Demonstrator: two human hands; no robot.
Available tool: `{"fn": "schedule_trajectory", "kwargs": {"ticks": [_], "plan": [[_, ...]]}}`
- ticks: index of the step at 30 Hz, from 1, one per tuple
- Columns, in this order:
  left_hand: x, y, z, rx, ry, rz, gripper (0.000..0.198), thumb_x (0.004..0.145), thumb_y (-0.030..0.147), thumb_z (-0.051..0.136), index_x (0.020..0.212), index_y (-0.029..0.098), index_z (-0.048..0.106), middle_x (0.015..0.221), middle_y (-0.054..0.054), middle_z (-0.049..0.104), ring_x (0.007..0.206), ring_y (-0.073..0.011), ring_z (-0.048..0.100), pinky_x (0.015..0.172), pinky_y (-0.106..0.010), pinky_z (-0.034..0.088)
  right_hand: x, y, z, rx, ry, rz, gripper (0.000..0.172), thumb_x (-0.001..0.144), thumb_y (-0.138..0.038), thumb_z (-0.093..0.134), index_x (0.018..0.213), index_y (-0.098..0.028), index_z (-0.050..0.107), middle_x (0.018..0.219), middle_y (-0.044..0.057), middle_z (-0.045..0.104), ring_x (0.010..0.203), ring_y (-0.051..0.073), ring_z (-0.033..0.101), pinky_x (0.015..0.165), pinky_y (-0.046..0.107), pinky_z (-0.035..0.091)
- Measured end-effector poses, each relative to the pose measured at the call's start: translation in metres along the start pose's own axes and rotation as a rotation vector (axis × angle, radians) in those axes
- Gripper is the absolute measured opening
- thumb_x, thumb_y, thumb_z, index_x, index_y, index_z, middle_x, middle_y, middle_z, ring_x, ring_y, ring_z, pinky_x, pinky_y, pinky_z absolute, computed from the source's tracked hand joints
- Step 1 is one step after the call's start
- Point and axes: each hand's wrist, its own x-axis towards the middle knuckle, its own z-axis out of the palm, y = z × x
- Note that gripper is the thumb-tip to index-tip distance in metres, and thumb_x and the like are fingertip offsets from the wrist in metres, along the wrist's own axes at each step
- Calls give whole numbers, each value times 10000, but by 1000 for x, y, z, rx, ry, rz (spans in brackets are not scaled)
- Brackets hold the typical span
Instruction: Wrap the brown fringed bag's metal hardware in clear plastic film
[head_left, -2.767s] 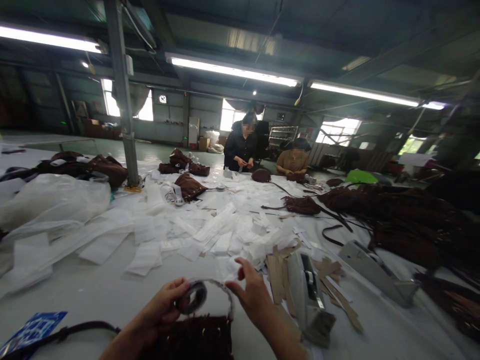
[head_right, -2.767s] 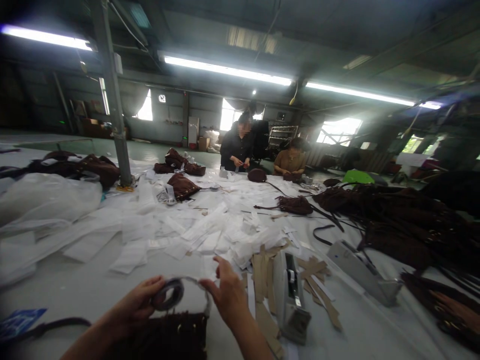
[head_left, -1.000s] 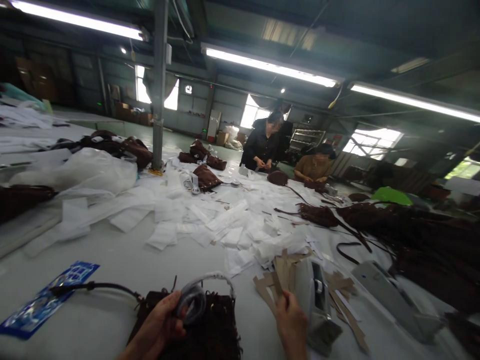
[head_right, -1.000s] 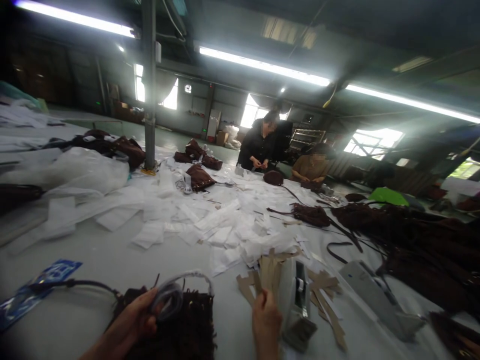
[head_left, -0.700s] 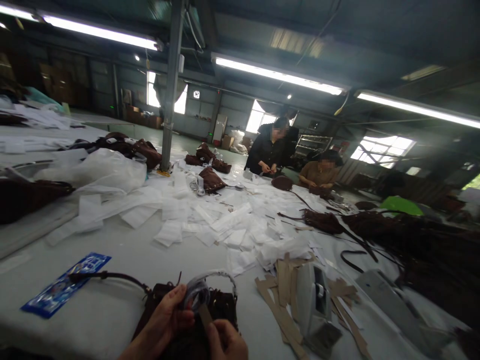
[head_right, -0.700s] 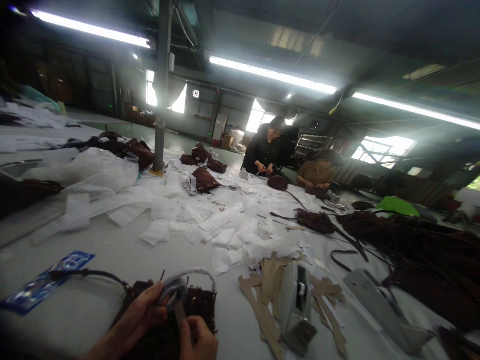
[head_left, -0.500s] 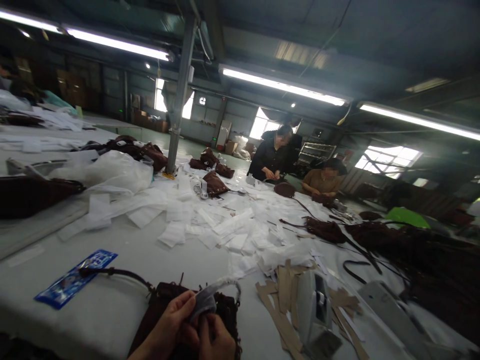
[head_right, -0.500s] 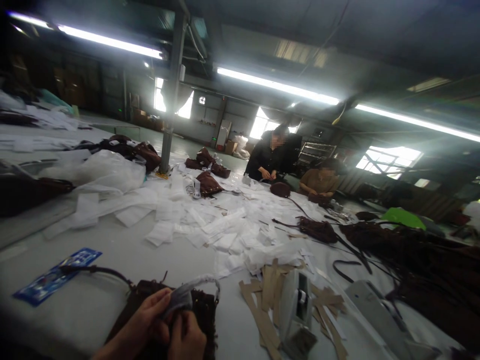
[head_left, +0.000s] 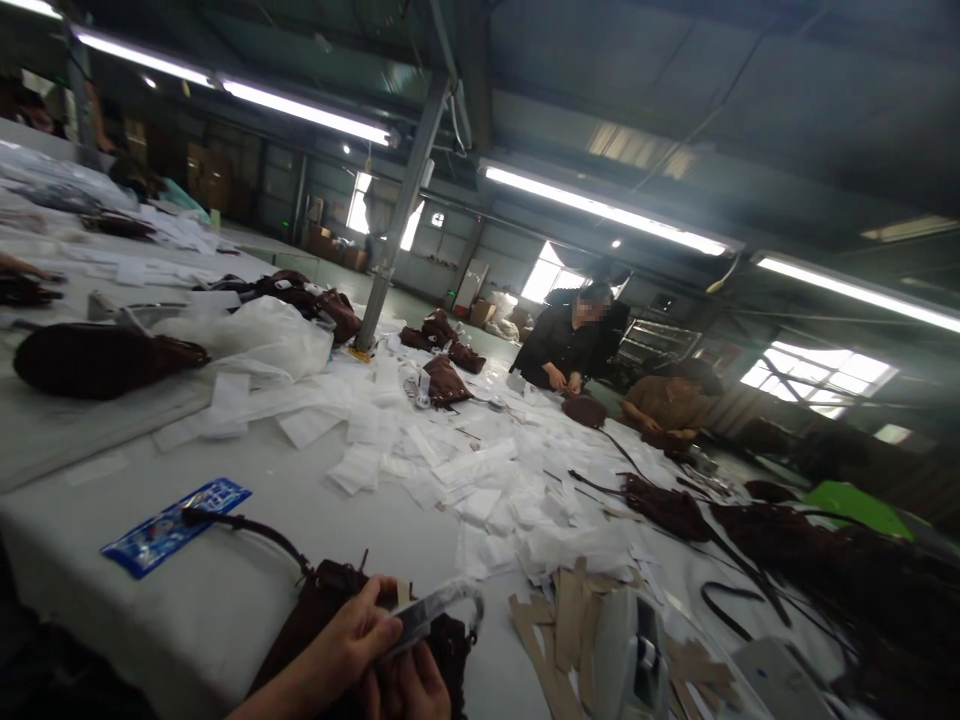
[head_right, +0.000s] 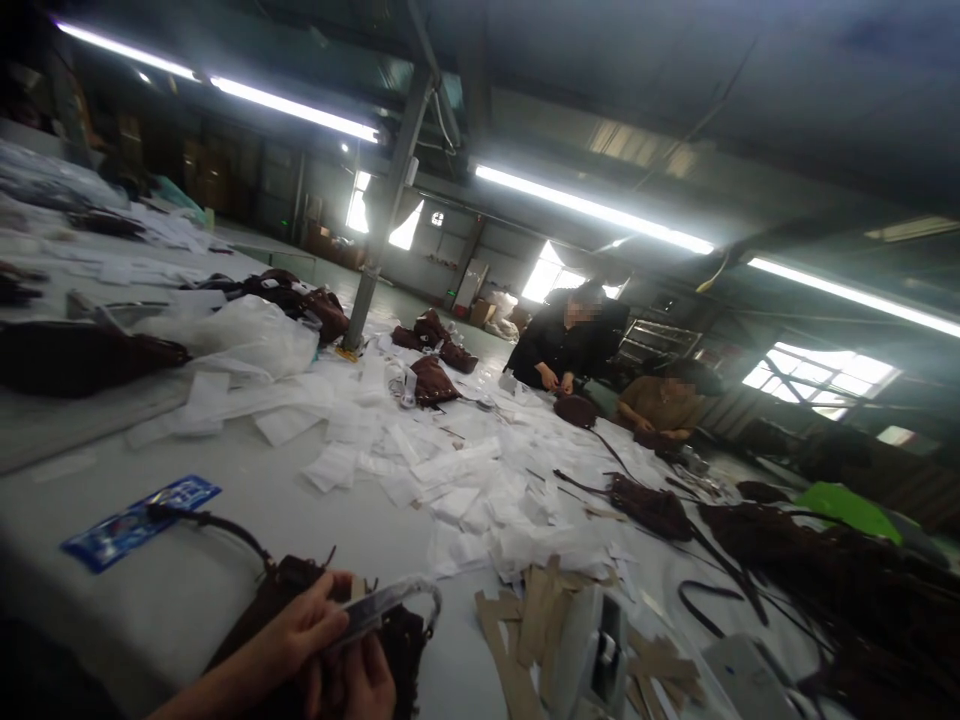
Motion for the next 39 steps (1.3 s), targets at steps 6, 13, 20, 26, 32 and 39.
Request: {"fn": "schedule_trajectory", "kwargs": {"ticks": [6, 13, 20, 26, 32, 39], "plan": [[-9, 24, 1, 130, -143, -48, 280, 847, 436, 576, 896, 162, 550, 663, -11, 605, 389, -113, 571, 318, -150, 362, 13, 4, -8, -231, 30, -122, 521, 580, -665, 719, 744, -170, 689, 516, 0, 602, 437, 127, 509, 424, 244, 394], [9, 29, -8, 126, -368, -115, 303, 857, 429, 525, 993, 158, 527, 683, 7, 590, 358, -111, 553, 304, -156, 337, 5, -13, -5, -41, 60, 76, 556, 438, -605, 830, 689, -135, 674, 419, -86, 432, 356, 8, 251, 349, 155, 166], [15, 40, -15, 321, -409, -134, 209, 873, 367, 481, 975, 185, 482, 719, -30, 651, 408, -150, 605, 314, -173, 375, -12, -34, 15, 195, 13, 169, 543, 355, -409, 921, 809, -186, 721, 545, -63, 545, 446, 20, 375, 405, 129, 291], [17, 34, -16, 155, -346, -63, 199, 851, 354, 543, 903, 162, 533, 713, -41, 658, 461, -156, 624, 334, -172, 393, -2, -27, 11, 137, 82, 160, 493, 391, -385, 913, 751, -149, 673, 465, -88, 482, 409, 17, 363, 379, 123, 273], [28, 30, -26, -60, -352, -120, 289, 770, 355, 649, 932, 122, 597, 791, -85, 693, 518, -166, 648, 368, -182, 438, -1, -11, -2, 8, 80, -39, 441, 588, -413, 838, 871, -220, 561, 532, -56, 621, 443, 98, 553, 423, 174, 407], [38, 32, -38, -130, -373, -171, 276, 741, 330, 672, 907, 109, 659, 817, -88, 685, 549, -153, 638, 367, -172, 446, -12, -9, -19, -347, -40, -384, 555, 658, -503, 761, 1132, -263, 600, 955, 55, 738, 932, 250, 685, 765, 304, 551]]}}
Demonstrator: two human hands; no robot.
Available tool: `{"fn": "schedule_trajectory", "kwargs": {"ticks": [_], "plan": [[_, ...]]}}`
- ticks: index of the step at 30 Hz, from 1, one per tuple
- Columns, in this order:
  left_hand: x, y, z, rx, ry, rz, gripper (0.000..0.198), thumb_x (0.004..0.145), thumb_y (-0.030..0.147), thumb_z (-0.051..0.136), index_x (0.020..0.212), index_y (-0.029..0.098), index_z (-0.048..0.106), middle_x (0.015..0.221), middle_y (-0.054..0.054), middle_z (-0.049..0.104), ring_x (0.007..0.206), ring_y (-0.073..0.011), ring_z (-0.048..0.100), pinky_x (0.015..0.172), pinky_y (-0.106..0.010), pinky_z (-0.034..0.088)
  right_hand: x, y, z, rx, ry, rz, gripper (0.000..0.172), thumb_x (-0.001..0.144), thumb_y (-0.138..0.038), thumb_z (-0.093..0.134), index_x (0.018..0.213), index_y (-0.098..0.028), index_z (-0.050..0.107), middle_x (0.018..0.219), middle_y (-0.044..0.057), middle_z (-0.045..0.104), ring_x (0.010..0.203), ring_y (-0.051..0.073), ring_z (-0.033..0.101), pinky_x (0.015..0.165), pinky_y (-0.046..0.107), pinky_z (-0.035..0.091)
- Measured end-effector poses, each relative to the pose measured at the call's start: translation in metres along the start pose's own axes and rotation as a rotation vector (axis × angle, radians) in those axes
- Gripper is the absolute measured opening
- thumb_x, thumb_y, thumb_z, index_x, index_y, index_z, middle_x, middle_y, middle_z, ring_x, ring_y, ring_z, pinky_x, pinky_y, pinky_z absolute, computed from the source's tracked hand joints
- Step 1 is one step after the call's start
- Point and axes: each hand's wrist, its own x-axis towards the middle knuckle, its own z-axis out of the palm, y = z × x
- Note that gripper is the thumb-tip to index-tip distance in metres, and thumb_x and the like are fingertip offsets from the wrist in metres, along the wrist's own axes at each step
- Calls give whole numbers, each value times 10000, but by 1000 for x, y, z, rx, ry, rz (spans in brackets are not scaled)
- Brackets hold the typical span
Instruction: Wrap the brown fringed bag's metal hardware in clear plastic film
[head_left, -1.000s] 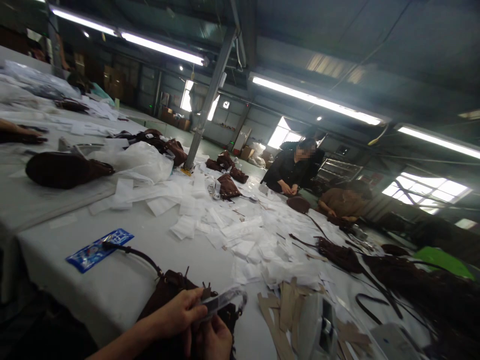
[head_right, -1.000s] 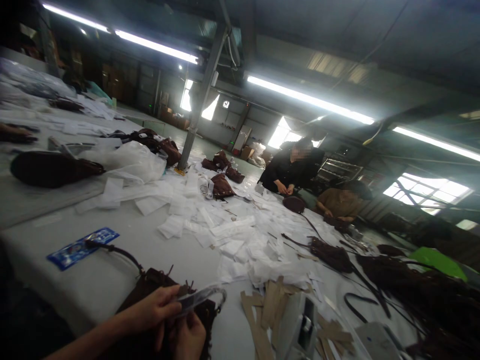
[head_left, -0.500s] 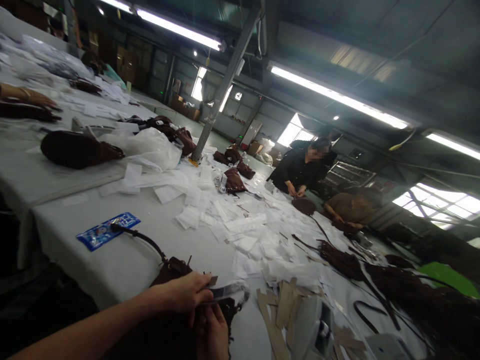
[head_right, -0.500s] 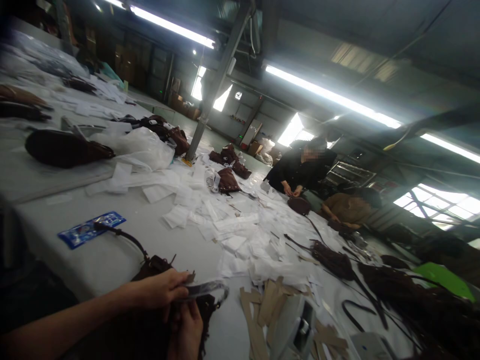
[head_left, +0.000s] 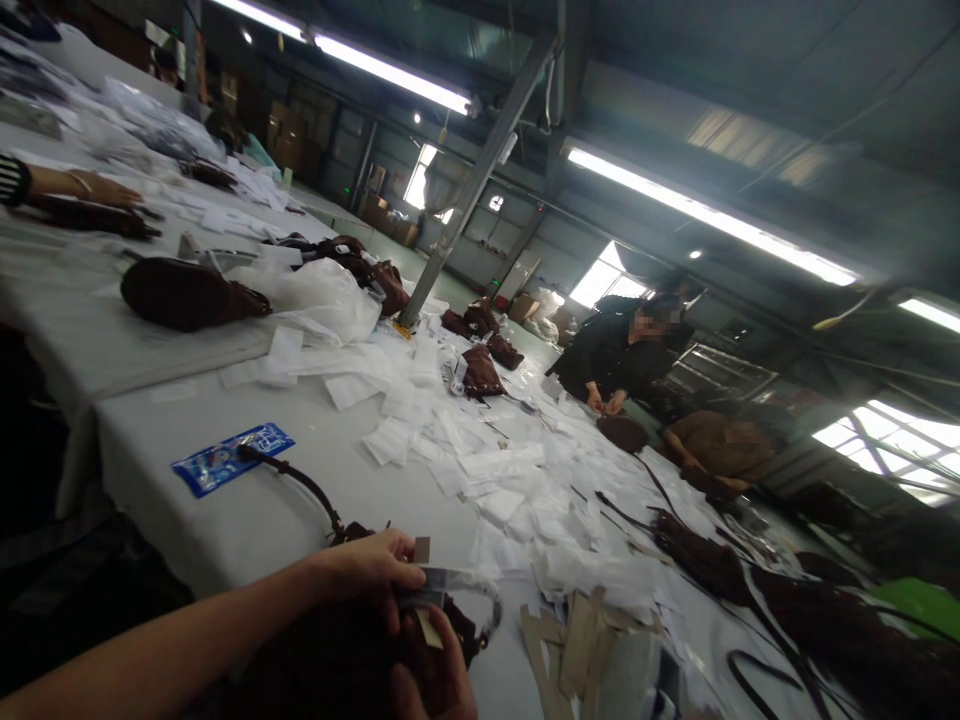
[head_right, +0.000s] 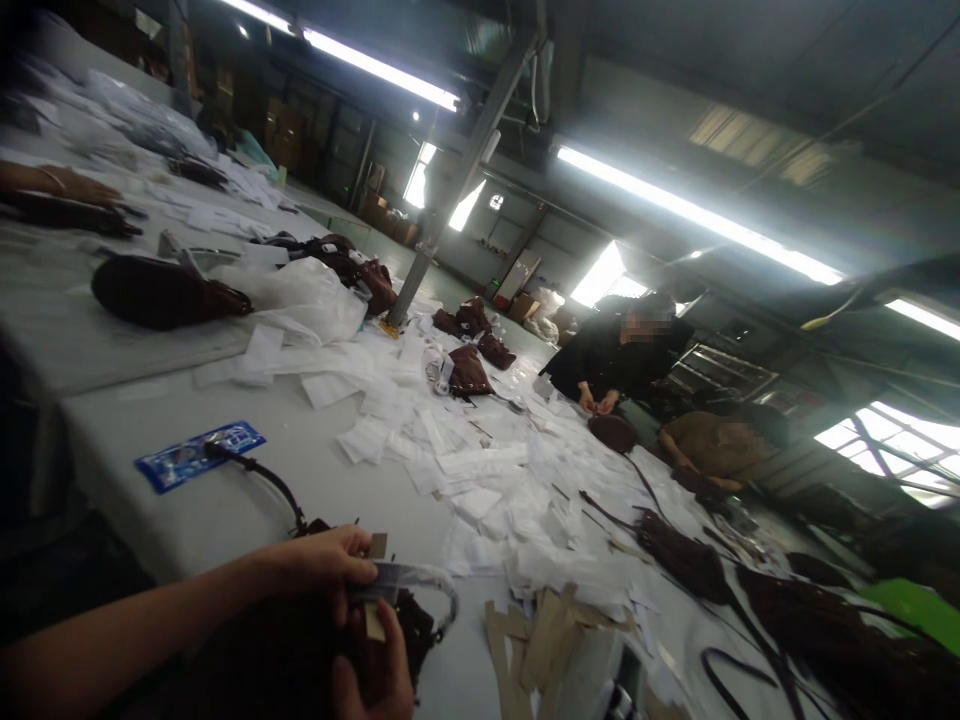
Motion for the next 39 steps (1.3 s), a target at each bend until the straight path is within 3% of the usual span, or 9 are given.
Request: {"fn": "schedule_trajectory", "kwargs": {"ticks": [3, 7, 11, 17, 21, 24, 30, 34, 39], "plan": [[0, 3, 1, 4, -19, -22, 226, 723, 303, 692, 840, 111, 668, 752, -51, 654, 515, -130, 607, 376, -172, 455, 15, -18, -11, -462, 51, -331, 161, 815, -391, 647, 874, -258, 716, 797, 29, 693, 738, 191, 664, 661, 268, 516], [-1, 9, 7, 18, -61, -52, 200, 708, 291, 714, 807, 124, 667, 680, -16, 614, 519, -125, 588, 391, -177, 474, 42, -42, -13, -847, 11, -843, 172, 897, -284, 546, 829, -254, 701, 1082, 80, 650, 1045, 265, 578, 878, 390, 420], [3, 10, 10, -15, -161, -34, 239, 703, 296, 743, 880, 155, 668, 767, -10, 610, 644, -142, 619, 444, -179, 515, 60, -49, -5, -898, -185, -999, 204, 954, -176, 401, 913, -210, 598, 1048, 68, 656, 1027, 212, 577, 991, 416, 290], [10, -3, 1, -291, -205, -220, 513, 690, 535, 733, 1049, 230, 530, 876, -47, 627, 581, -233, 690, 529, -394, 582, 65, -40, -3, -716, -124, -956, 141, 924, -123, 428, 858, -210, 517, 845, 26, 602, 805, 168, 546, 775, 325, 398], [7, 0, 3, -291, -312, -192, 452, 716, 413, 754, 1084, 234, 562, 889, -55, 631, 625, -230, 695, 591, -417, 592, 62, -31, -8, -686, -143, -898, 168, 904, -89, 445, 883, -228, 536, 840, 19, 614, 841, 178, 546, 833, 354, 393], [5, 4, 8, -271, -200, -111, 375, 646, 323, 799, 952, 177, 638, 831, -40, 629, 686, -199, 666, 584, -350, 598, 61, -32, -8, -657, -145, -831, 171, 901, -111, 467, 911, -244, 575, 837, 13, 630, 845, 178, 565, 824, 335, 411], [7, 8, 17, -80, 16, -8, 199, 653, 253, 724, 787, 121, 659, 690, -20, 617, 589, -148, 591, 520, -307, 591, 65, -66, -5, -640, -239, -410, 119, 852, -236, 563, 805, -231, 671, 782, 17, 660, 741, 172, 619, 671, 263, 475], [3, 10, 21, -54, 26, 35, 198, 681, 246, 686, 838, 128, 656, 691, -21, 626, 589, -154, 595, 480, -283, 576, 67, -82, -4, -557, -298, -116, 139, 813, -324, 620, 785, -209, 694, 779, 30, 670, 734, 189, 627, 687, 278, 487], [-4, 16, 25, -70, -27, 19, 217, 682, 236, 681, 874, 136, 666, 706, -30, 636, 624, -173, 620, 491, -275, 571, 65, -80, -6, -319, -233, -1, 279, 688, -272, 735, 929, -208, 611, 796, -12, 609, 730, 178, 611, 652, 267, 508]]}}
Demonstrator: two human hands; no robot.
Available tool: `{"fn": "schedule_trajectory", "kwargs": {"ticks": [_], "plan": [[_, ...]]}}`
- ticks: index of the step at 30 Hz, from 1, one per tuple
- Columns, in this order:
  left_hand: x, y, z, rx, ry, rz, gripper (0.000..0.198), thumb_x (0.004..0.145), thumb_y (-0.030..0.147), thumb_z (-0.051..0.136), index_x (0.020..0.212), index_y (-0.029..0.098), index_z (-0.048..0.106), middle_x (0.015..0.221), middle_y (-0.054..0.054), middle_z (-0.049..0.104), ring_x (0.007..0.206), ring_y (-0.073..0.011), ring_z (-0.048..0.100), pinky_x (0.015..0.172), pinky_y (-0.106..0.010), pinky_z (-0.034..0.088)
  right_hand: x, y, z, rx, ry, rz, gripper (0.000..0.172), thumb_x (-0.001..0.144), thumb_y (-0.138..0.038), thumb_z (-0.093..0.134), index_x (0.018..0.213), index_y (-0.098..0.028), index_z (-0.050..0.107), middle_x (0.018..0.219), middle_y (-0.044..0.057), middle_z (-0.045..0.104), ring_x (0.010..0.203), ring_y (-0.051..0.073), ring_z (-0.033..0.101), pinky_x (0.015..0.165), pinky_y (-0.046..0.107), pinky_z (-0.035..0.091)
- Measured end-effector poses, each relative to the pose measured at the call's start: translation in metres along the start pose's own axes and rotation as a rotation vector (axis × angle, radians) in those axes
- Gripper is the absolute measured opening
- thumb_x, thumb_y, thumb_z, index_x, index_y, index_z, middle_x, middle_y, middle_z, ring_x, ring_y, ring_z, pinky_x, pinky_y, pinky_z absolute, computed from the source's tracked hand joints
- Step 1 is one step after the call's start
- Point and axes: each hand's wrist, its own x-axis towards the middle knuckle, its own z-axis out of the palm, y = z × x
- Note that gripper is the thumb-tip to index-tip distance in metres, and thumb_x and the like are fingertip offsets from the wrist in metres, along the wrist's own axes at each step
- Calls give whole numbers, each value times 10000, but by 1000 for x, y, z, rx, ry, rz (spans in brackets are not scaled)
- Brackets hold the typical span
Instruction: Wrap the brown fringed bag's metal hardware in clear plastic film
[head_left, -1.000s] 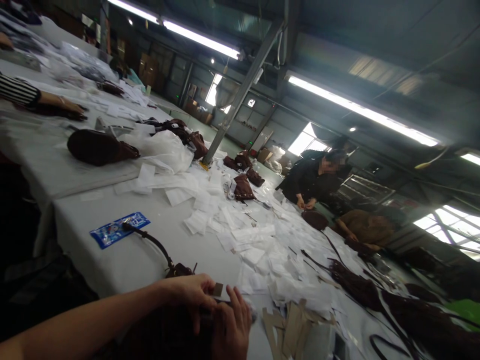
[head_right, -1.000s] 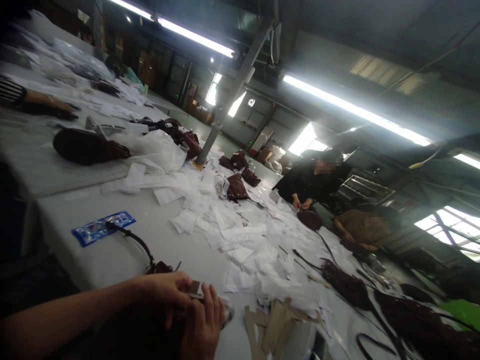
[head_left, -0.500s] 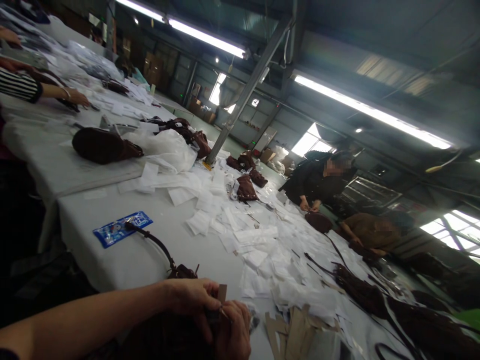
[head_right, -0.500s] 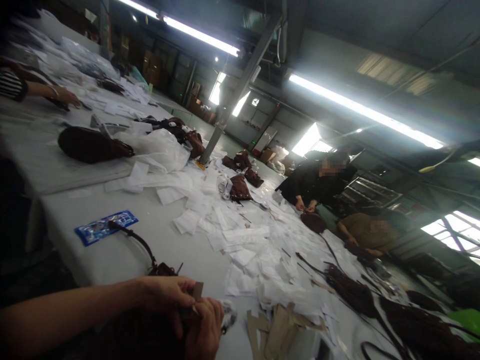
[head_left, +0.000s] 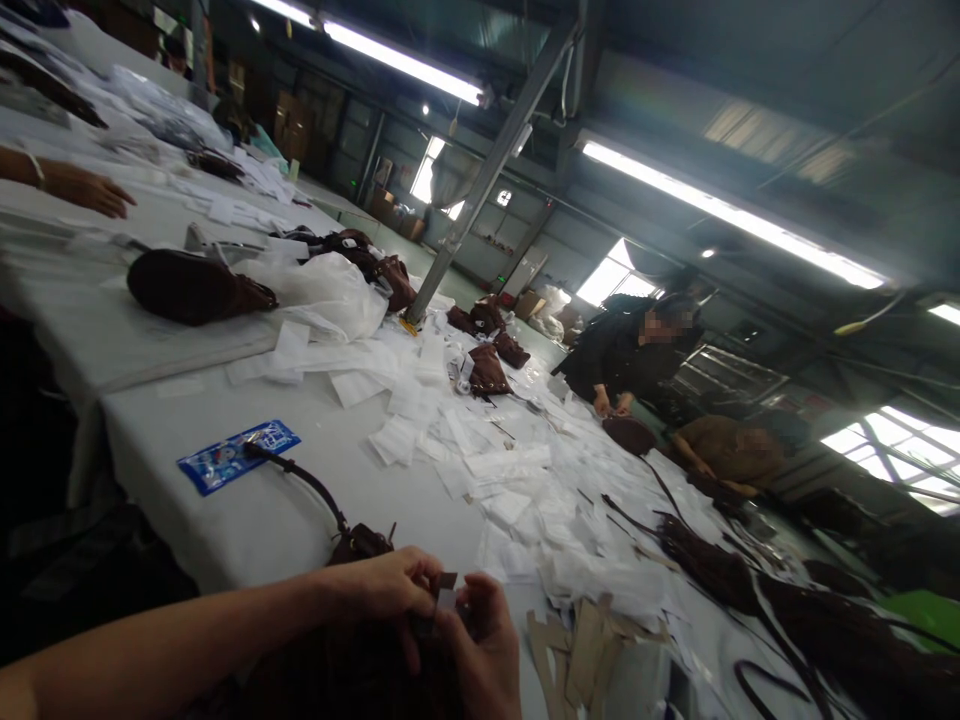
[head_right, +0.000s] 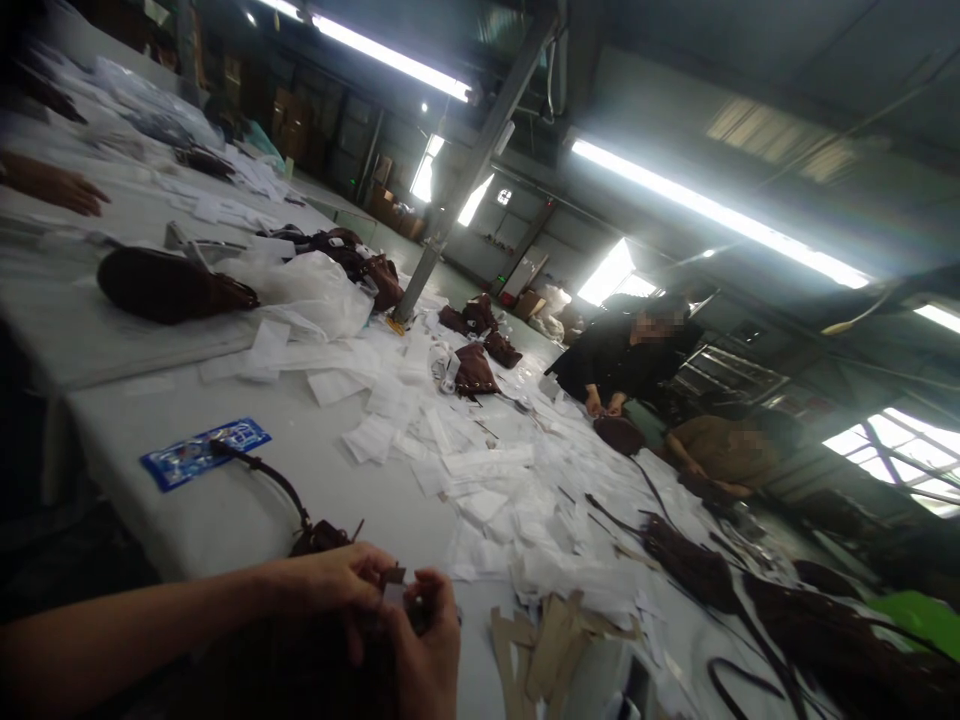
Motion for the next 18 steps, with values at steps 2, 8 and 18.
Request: {"fn": "schedule_trajectory", "kwargs": {"ticks": [2, 8, 18], "plan": [[-1, 3, 1, 1, -9, -22, 193, 675, 242, 687, 835, 136, 672, 677, -24, 629, 601, -169, 616, 506, -287, 575, -2, 1, 1, 56, 5, 19, 217, 693, -279, 731, 839, -205, 587, 712, -33, 582, 658, 160, 589, 589, 247, 499], [-2, 10, 5, 49, -17, -41, 149, 675, 215, 628, 794, 135, 670, 637, -25, 610, 574, -176, 608, 487, -285, 563, -8, 5, 4, -174, 96, -175, 102, 752, -308, 696, 746, -207, 700, 719, 21, 675, 687, 187, 632, 648, 266, 511], [25, -24, -7, 115, 232, -136, 348, 740, 517, 531, 687, 173, 525, 569, -12, 552, 419, -178, 560, 320, -253, 440, -11, 32, 9, -635, 64, -582, 271, 918, -263, 493, 1153, -248, 627, 875, 53, 634, 780, 175, 621, 698, 278, 511]]}}
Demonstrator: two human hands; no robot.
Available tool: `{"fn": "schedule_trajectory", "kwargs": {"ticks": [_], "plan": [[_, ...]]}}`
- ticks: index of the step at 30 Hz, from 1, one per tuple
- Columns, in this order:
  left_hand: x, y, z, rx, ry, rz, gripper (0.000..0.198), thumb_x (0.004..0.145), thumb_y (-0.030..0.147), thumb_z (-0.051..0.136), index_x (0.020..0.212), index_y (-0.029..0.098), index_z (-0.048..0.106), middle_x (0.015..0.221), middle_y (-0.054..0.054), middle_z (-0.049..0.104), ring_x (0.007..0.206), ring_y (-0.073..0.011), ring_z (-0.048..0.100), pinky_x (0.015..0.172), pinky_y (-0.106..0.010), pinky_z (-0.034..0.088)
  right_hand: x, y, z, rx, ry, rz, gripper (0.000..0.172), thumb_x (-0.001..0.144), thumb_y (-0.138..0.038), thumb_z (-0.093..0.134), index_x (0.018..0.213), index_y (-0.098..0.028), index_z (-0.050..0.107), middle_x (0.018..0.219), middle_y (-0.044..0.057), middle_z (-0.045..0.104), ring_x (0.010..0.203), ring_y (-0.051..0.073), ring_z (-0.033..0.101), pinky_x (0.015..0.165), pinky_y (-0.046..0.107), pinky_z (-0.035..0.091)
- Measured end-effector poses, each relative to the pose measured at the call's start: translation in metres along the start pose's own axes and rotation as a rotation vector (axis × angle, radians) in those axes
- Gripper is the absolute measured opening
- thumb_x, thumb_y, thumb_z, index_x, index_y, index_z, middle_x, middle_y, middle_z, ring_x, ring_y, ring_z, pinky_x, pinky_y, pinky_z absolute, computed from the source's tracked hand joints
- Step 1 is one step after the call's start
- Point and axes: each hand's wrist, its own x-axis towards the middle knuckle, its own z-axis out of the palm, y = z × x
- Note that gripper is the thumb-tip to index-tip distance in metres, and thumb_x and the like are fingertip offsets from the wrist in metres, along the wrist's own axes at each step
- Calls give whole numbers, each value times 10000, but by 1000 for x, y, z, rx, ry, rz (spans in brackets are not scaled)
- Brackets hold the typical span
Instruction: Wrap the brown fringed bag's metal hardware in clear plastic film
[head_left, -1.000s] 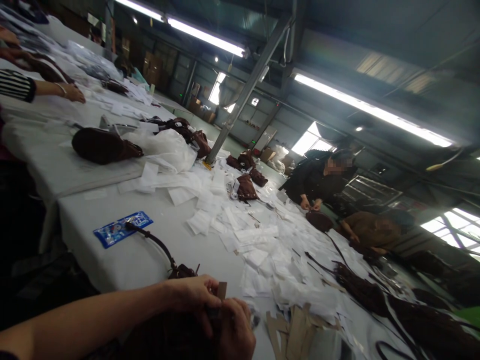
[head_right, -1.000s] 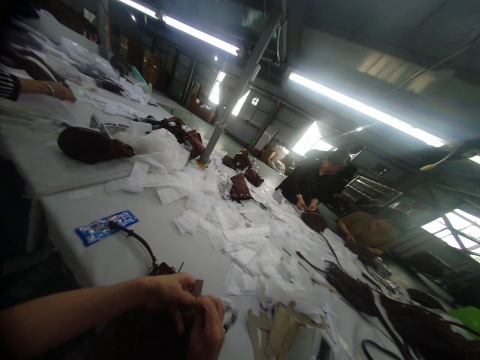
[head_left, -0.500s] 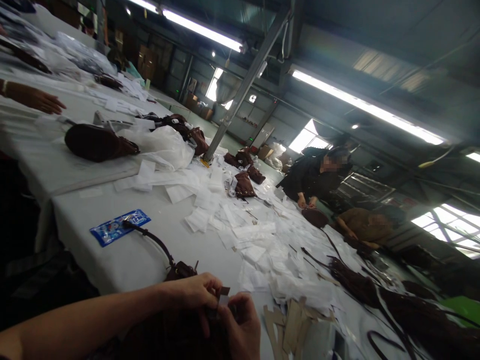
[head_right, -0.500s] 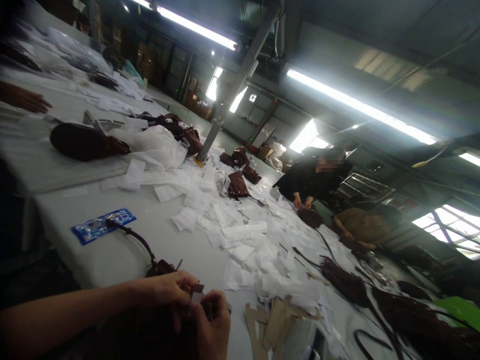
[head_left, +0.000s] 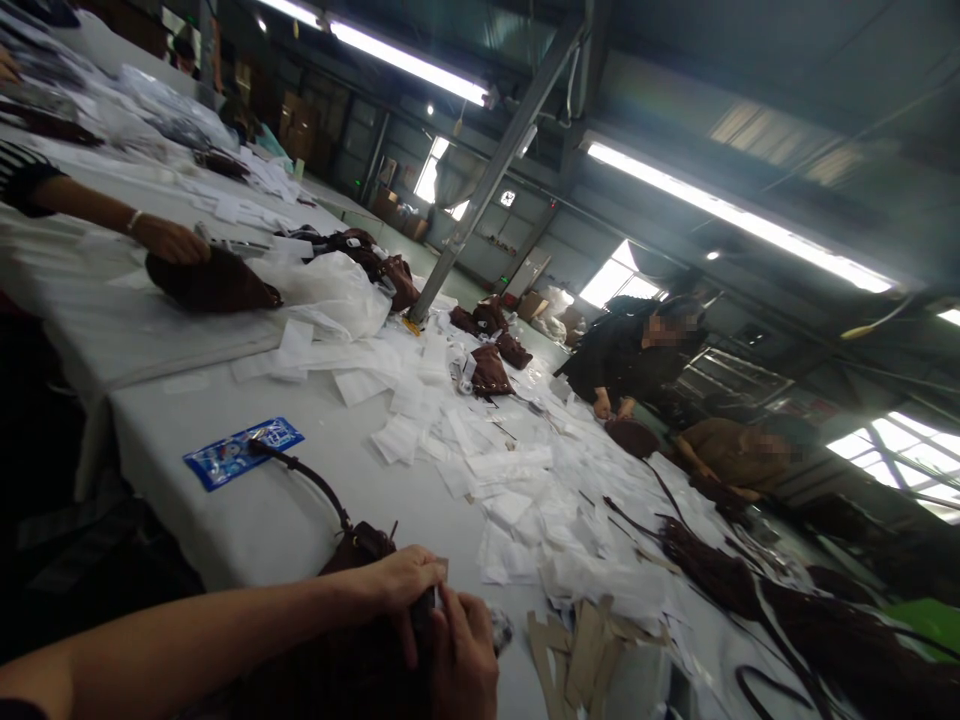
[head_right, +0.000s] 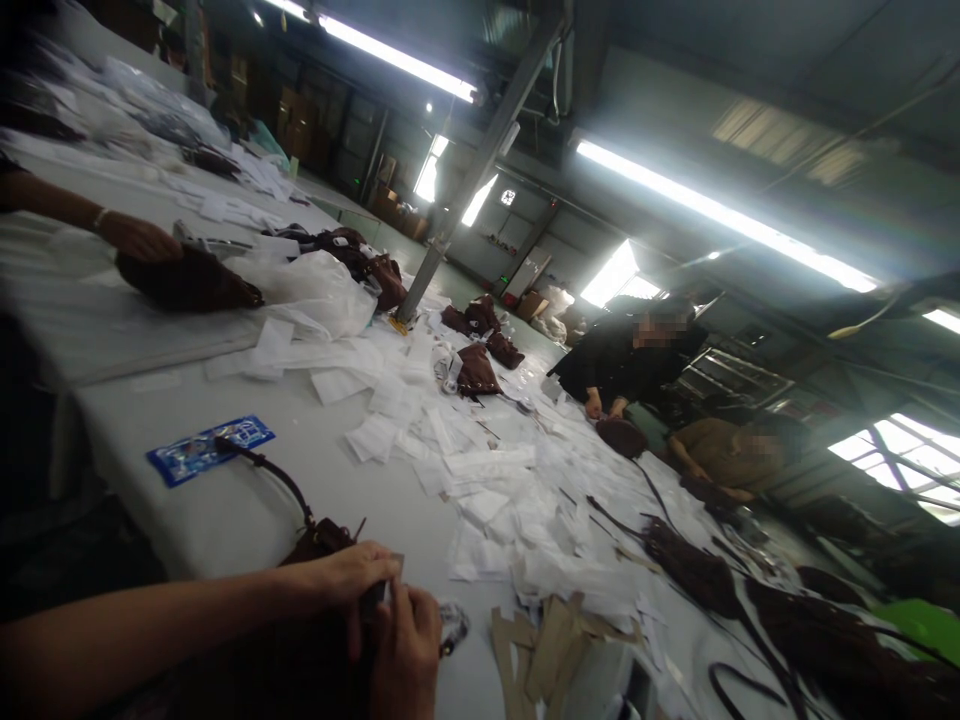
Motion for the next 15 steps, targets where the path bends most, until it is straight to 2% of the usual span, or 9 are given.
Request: {"fn": "schedule_trajectory", "kwargs": {"ticks": [2, 5, 8, 11, 15], "plan": [[2, -2, 0, 28, 31, 0, 336, 761, 505, 509, 679, 179, 516, 546, 4, 527, 383, -166, 531, 302, -232, 390, 3, -2, -4, -102, -51, -66, 265, 921, -265, 484, 1158, -227, 595, 906, 65, 624, 817, 196, 607, 727, 317, 509], [3, -1, -1, 74, 84, 24, 309, 781, 449, 517, 634, 178, 503, 513, 32, 480, 348, -111, 447, 309, -194, 316, 8, -6, -10, -225, -105, -123, 190, 927, -258, 458, 1057, -224, 591, 903, 64, 610, 811, 218, 581, 721, 369, 488], [4, 0, -1, 88, 113, 41, 302, 757, 386, 576, 566, 172, 484, 513, 50, 442, 383, -73, 406, 349, -166, 300, 14, -8, -15, -314, -195, -172, 147, 916, -202, 443, 949, -228, 584, 853, 44, 592, 762, 220, 561, 680, 381, 461], [5, 0, 0, 52, 92, -17, 287, 759, 407, 539, 593, 176, 504, 537, 37, 466, 381, -106, 468, 340, -188, 334, 18, -9, -20, -361, -250, -217, 136, 910, -184, 442, 917, -222, 573, 834, 38, 582, 738, 218, 545, 654, 376, 438], [0, 6, 2, -53, 3, -91, 327, 740, 499, 506, 702, 177, 552, 676, -2, 554, 416, -177, 573, 369, -303, 478, 22, -10, -28, -319, -240, -296, 176, 919, -185, 430, 1038, -206, 559, 844, 43, 575, 751, 211, 531, 667, 362, 436]]}}
